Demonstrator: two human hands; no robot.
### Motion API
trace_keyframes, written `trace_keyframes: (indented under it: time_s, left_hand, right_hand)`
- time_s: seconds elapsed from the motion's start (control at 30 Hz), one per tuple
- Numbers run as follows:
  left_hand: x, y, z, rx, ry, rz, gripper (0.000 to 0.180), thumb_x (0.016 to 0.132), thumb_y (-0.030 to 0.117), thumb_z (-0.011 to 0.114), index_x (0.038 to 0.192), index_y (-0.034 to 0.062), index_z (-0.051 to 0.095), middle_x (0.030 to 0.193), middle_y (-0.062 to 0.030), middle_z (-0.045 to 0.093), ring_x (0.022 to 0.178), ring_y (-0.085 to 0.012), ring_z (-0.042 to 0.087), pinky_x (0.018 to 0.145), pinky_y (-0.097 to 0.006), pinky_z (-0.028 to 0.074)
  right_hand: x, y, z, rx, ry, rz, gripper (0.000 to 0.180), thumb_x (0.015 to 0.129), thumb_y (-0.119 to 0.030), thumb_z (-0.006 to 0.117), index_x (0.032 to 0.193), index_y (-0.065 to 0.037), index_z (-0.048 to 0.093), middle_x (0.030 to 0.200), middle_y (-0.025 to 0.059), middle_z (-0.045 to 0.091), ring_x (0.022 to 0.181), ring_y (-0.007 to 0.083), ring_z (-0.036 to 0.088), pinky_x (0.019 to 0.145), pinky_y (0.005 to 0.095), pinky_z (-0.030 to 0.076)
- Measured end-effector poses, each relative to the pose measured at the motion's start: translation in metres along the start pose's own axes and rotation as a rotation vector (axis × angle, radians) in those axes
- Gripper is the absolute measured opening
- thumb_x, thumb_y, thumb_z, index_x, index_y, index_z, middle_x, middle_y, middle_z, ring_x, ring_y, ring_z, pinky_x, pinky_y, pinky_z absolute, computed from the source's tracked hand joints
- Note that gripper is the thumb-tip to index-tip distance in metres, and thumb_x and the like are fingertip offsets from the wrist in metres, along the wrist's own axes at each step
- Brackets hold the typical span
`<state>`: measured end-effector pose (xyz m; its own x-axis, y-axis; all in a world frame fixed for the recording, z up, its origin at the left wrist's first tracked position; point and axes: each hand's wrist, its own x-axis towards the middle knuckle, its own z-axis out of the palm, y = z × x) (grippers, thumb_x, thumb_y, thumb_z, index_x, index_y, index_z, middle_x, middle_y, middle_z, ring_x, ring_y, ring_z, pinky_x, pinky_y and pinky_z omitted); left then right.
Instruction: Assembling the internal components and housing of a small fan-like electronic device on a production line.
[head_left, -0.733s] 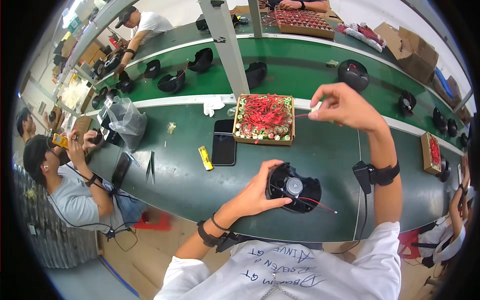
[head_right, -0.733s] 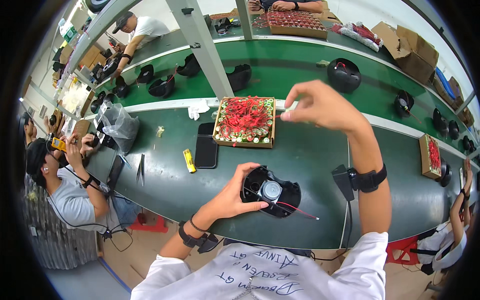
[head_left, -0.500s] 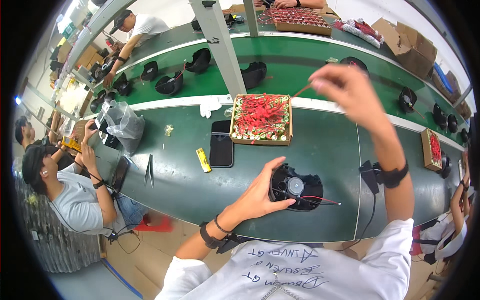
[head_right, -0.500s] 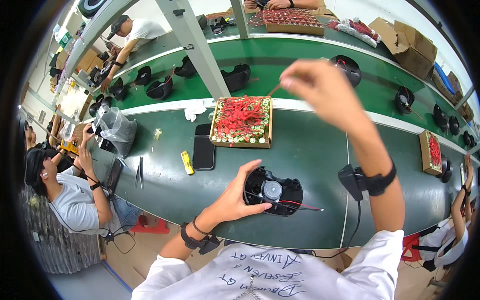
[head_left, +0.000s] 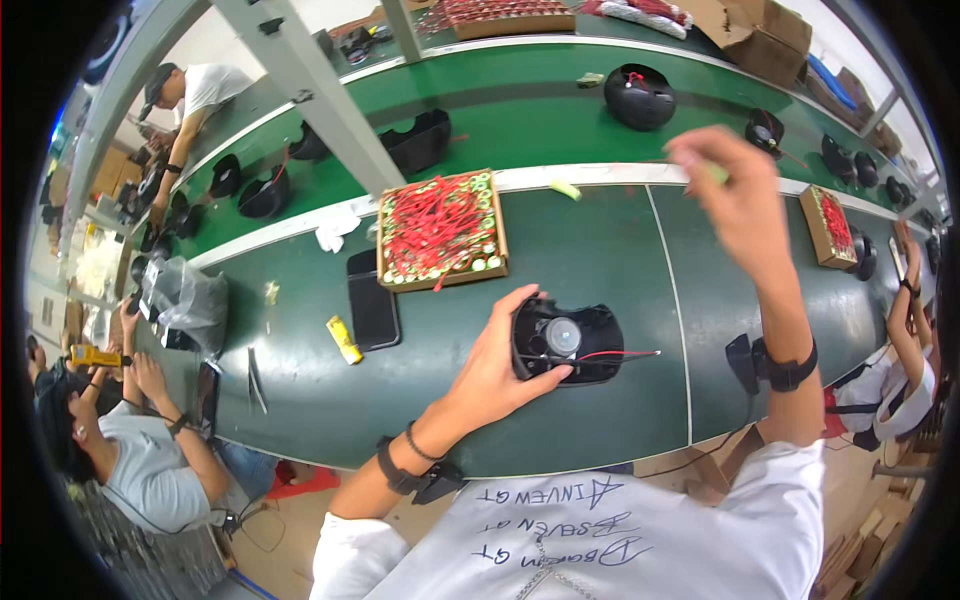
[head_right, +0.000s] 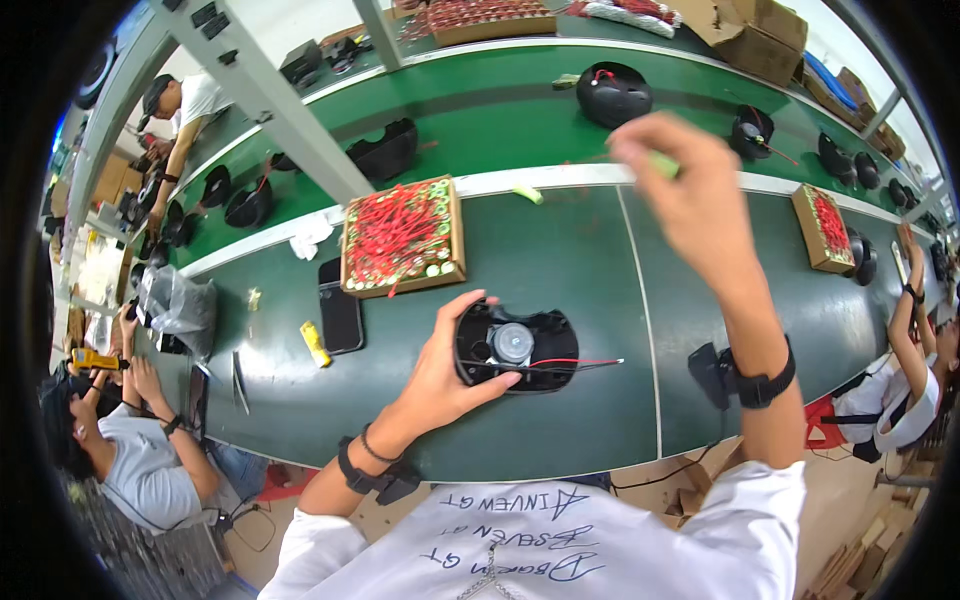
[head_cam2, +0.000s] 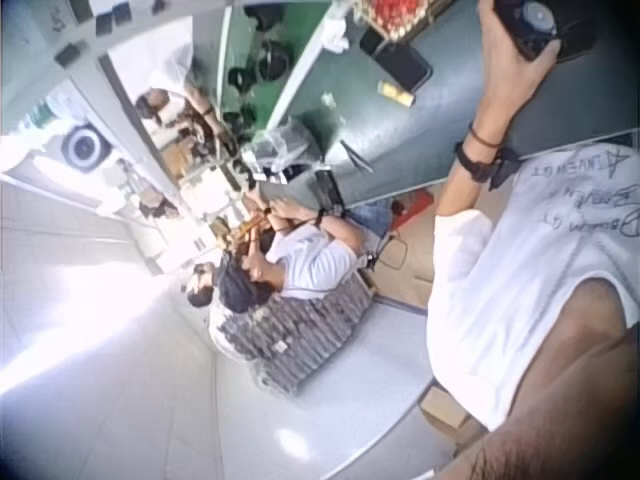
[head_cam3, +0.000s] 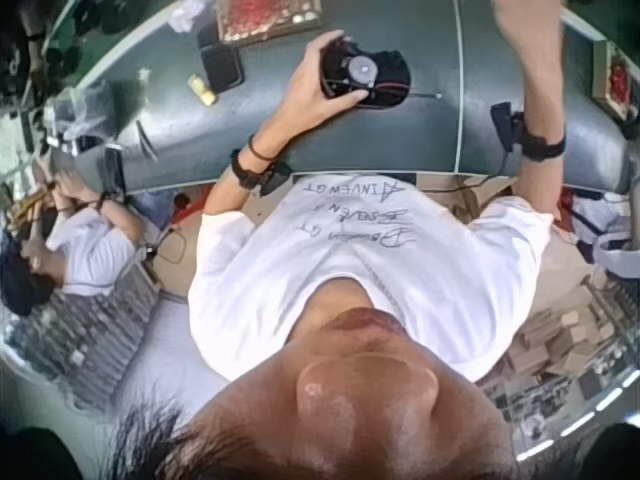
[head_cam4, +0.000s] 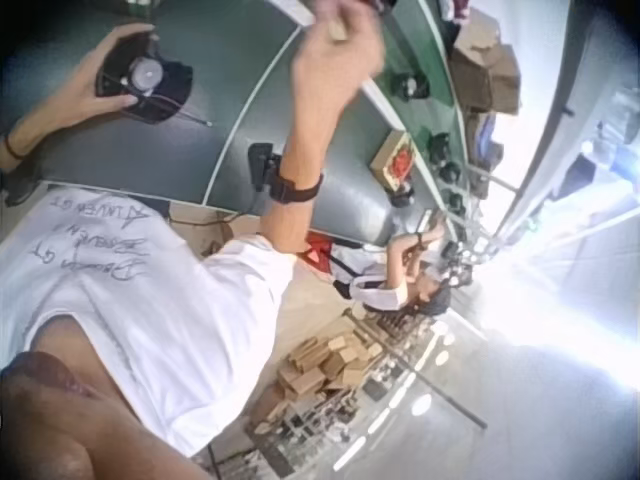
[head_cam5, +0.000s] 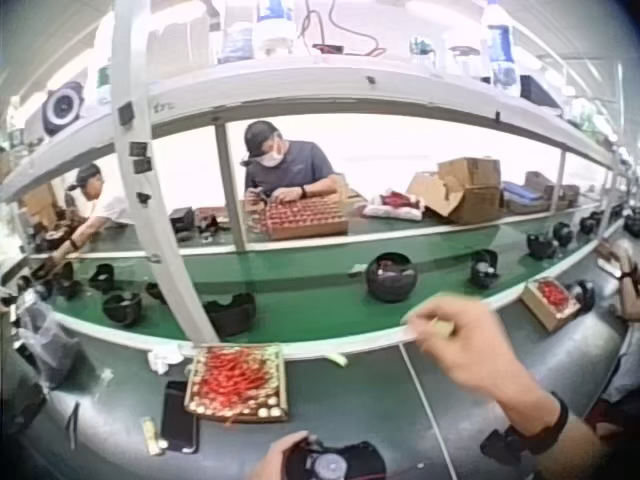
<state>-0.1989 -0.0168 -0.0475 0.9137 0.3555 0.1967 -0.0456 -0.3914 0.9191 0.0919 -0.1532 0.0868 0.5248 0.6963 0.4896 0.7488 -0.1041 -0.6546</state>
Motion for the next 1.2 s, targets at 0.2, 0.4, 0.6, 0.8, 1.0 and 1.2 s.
trace_keyframes:
  time_s: [0.2,0.4,0.6,0.8,1.0,1.2]
  left_hand:
    - [0.013,-0.003,0.005,-0.041,-0.004,0.003,0.101,0.083,0.017,0.094,0.161,0.0024,0.031,0.148,-0.0238,0.057,0.136,-0.0368,0.061,0.118,-0.045,0.047]
    - [0.01,-0.001,0.009,-0.055,-0.018,0.012,0.102,0.082,0.014,0.094,0.161,0.0017,0.03,0.147,-0.024,0.058,0.135,-0.0345,0.061,0.117,-0.044,0.048]
    - [0.011,-0.001,0.012,-0.124,-0.015,-0.029,0.105,0.078,0.009,0.095,0.161,0.003,0.032,0.152,-0.0216,0.055,0.137,-0.0296,0.059,0.117,-0.042,0.047]
    - [0.008,0.002,0.008,-0.003,0.01,0.001,0.103,0.082,0.014,0.094,0.161,0.0017,0.03,0.15,-0.025,0.057,0.135,-0.0352,0.062,0.116,-0.043,0.049]
    - [0.004,-0.002,0.01,-0.05,0.027,-0.051,0.105,0.082,0.016,0.095,0.162,0.0024,0.028,0.15,-0.025,0.057,0.132,-0.0354,0.063,0.115,-0.044,0.049]
    - [0.004,-0.007,0.013,-0.053,0.032,-0.048,0.11,0.082,0.018,0.095,0.166,0.0049,0.024,0.152,-0.0254,0.055,0.139,-0.0372,0.059,0.118,-0.047,0.048]
  right_hand:
    - [-0.021,0.026,-0.012,-0.133,0.036,0.131,0.029,0.113,-0.024,0.057,0.119,-0.002,0.074,0.098,0.0084,0.071,0.085,0.0174,0.062,0.084,0.0353,0.052]
    - [-0.067,0.082,-0.021,-0.369,-0.185,-0.036,0.031,0.116,-0.026,0.05,0.111,-0.001,0.068,0.098,0.0144,0.068,0.086,0.0247,0.066,0.086,0.0387,0.053]
    - [-0.071,0.094,-0.047,0.164,0.408,-0.036,0.017,0.113,-0.012,0.059,0.12,-0.004,0.072,0.113,0.0052,0.071,0.094,0.0147,0.067,0.082,0.0297,0.055]
    - [-0.07,0.069,-0.037,-0.264,0.25,-0.086,0.015,0.102,-0.006,0.069,0.117,-0.004,0.072,0.114,0.008,0.073,0.102,0.021,0.068,0.093,0.033,0.053]
    - [-0.049,0.063,-0.056,-0.008,0.233,0.135,0.027,0.11,-0.02,0.061,0.134,-0.007,0.062,0.112,0.0029,0.07,0.091,0.011,0.06,0.082,0.0256,0.046]
    - [-0.108,-0.029,0.036,0.593,-0.106,0.268,0.023,0.111,-0.009,0.057,0.134,-0.007,0.055,0.121,0.0122,0.074,0.111,0.0135,0.066,0.101,0.0289,0.047]
